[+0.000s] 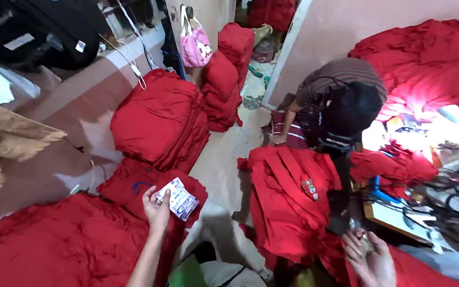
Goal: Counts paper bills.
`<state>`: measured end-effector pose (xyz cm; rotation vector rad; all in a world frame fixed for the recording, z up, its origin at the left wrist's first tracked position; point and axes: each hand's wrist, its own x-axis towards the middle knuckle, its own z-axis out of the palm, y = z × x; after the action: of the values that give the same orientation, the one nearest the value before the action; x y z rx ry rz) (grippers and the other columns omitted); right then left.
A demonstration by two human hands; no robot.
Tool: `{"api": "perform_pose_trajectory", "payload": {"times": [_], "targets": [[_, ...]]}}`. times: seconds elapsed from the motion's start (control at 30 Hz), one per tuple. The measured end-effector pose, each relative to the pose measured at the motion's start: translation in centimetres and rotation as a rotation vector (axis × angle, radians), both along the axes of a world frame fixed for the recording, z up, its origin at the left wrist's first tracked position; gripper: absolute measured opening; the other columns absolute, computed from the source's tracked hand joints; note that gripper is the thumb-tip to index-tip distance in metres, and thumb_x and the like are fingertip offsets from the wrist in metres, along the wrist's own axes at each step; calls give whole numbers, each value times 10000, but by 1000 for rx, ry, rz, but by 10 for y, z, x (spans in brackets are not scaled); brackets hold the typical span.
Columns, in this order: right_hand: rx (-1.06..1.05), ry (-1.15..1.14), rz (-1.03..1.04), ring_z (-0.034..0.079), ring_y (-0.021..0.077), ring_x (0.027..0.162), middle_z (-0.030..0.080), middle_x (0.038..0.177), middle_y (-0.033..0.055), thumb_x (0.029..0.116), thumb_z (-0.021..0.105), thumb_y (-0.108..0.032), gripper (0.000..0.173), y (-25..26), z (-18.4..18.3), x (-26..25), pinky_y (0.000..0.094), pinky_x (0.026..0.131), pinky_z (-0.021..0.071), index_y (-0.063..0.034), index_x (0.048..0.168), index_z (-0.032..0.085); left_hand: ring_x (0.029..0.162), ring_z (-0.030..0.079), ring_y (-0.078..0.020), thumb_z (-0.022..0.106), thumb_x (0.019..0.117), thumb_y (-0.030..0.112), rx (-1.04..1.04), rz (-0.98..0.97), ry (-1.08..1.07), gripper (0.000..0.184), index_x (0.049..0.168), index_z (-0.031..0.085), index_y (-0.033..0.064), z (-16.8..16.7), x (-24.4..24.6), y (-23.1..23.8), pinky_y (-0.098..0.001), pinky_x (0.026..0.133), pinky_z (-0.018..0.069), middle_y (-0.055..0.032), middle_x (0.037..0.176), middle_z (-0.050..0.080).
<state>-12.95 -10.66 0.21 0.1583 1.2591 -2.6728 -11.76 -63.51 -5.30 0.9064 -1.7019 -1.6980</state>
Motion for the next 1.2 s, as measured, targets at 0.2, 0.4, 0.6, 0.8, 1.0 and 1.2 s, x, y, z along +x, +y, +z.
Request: {"api": "perform_pose_trajectory", "payload": {"times": [0.2, 0.4, 0.6, 0.8, 1.0, 1.2], "targets": [[-56, -172, 9, 492, -30, 453, 585, 608, -98, 1081, 275, -367, 544, -129, 1, -51, 115, 388, 359, -234, 734, 672, 944, 611, -62, 658, 950, 61, -43, 96, -40, 605, 1434, 332, -99, 18, -28, -89, -235, 819, 529, -189, 1157, 595], [-96, -699, -102, 539, 27, 475, 644, 686, 0, 1062, 261, -218, 416, -209, -18, -114, 137, 424, 419, -128, 785, 558, 957, 599, -78, 627, 953, 11, 41, 60, -42, 589, 1443, 326, -114, 17, -88, -82, -248, 841, 521, -213, 1195, 585], [-41, -979, -254, 567, 86, 515, 572, 657, 16, 1052, 358, -151, 210, -254, -58, -224, 207, 484, 498, -112, 897, 494, 826, 641, -10, 646, 899, -29, 71, -101, -10, 559, 1376, 370, -125, 14, -177, -62, -214, 770, 566, -82, 971, 620], [-128, -947, -219, 536, 63, 496, 545, 642, 0, 1045, 350, -134, 212, -282, -57, -370, 177, 457, 464, -111, 885, 487, 788, 618, 14, 625, 929, -46, 58, -108, -38, 562, 1395, 325, -142, 33, -317, -72, -192, 753, 549, -96, 971, 592], [-201, -853, -172, 543, 69, 518, 558, 646, -3, 1058, 329, -165, 276, -283, -54, -491, 193, 475, 470, -133, 844, 500, 775, 636, 13, 642, 908, -46, -2, -307, 36, 551, 1369, 354, -138, 53, -459, -49, -199, 749, 565, -58, 926, 621], [-187, -878, -182, 554, 67, 521, 565, 647, -8, 1058, 338, -164, 261, -299, -29, -604, 193, 472, 479, -145, 843, 486, 805, 629, 26, 661, 877, -70, -3, -372, 62, 557, 1345, 367, -137, 54, -570, -41, -191, 768, 563, -35, 934, 605]]}}
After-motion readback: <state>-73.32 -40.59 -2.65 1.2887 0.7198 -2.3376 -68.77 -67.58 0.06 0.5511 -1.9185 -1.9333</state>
